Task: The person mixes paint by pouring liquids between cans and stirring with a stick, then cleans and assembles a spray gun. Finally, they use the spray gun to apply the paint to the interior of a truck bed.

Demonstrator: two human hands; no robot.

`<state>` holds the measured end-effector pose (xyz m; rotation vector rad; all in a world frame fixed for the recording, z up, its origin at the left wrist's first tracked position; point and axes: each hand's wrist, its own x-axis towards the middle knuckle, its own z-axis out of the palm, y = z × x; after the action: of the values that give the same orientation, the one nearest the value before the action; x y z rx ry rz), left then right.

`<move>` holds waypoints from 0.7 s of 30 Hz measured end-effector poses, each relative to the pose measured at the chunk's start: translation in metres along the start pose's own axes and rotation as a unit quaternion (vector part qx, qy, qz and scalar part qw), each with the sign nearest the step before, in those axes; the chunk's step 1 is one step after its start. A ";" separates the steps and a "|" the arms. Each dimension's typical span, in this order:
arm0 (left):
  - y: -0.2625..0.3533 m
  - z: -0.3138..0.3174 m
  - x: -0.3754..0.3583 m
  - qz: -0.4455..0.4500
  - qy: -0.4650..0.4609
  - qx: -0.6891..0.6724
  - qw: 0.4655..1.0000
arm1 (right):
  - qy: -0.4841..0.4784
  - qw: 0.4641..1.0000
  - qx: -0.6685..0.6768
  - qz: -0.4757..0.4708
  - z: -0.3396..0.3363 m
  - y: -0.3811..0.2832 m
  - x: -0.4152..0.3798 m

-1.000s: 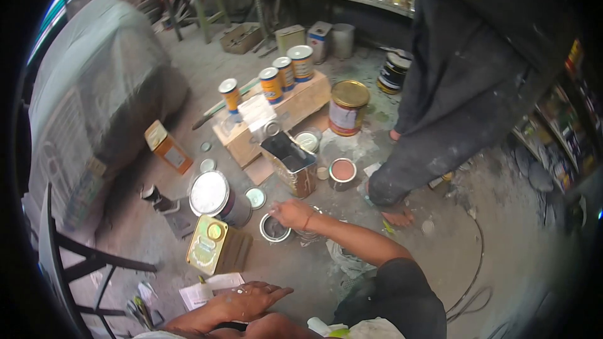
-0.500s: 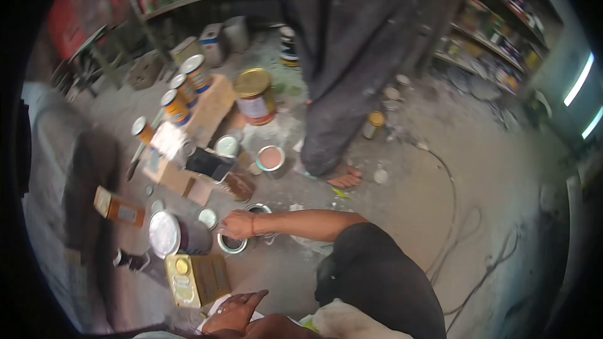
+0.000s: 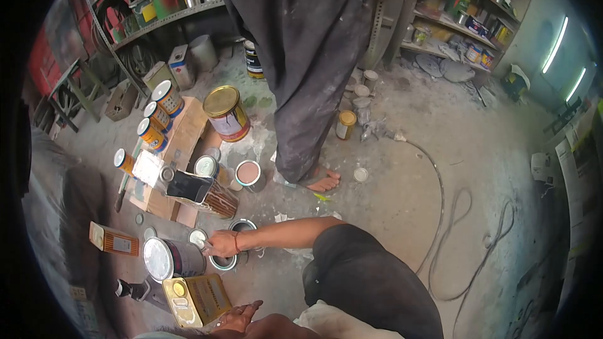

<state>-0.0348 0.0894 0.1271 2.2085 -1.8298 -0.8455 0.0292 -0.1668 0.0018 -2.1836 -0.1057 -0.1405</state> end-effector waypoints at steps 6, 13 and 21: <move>-0.052 0.042 0.007 -0.011 -0.118 -0.018 0.993 | 0.026 0.997 -0.062 0.026 -0.006 0.001 0.004; 0.017 -0.039 0.004 -0.020 -0.132 -0.110 0.985 | -0.005 0.994 -0.108 -0.017 0.001 0.005 0.006; 0.018 -0.045 0.003 0.016 -0.111 -0.104 0.988 | -0.046 0.997 -0.065 -0.023 0.002 0.012 0.004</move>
<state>-0.0272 0.0714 0.1721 2.0195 -1.7686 -1.2585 0.0351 -0.1721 -0.0087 -2.3177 -0.2040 -0.0738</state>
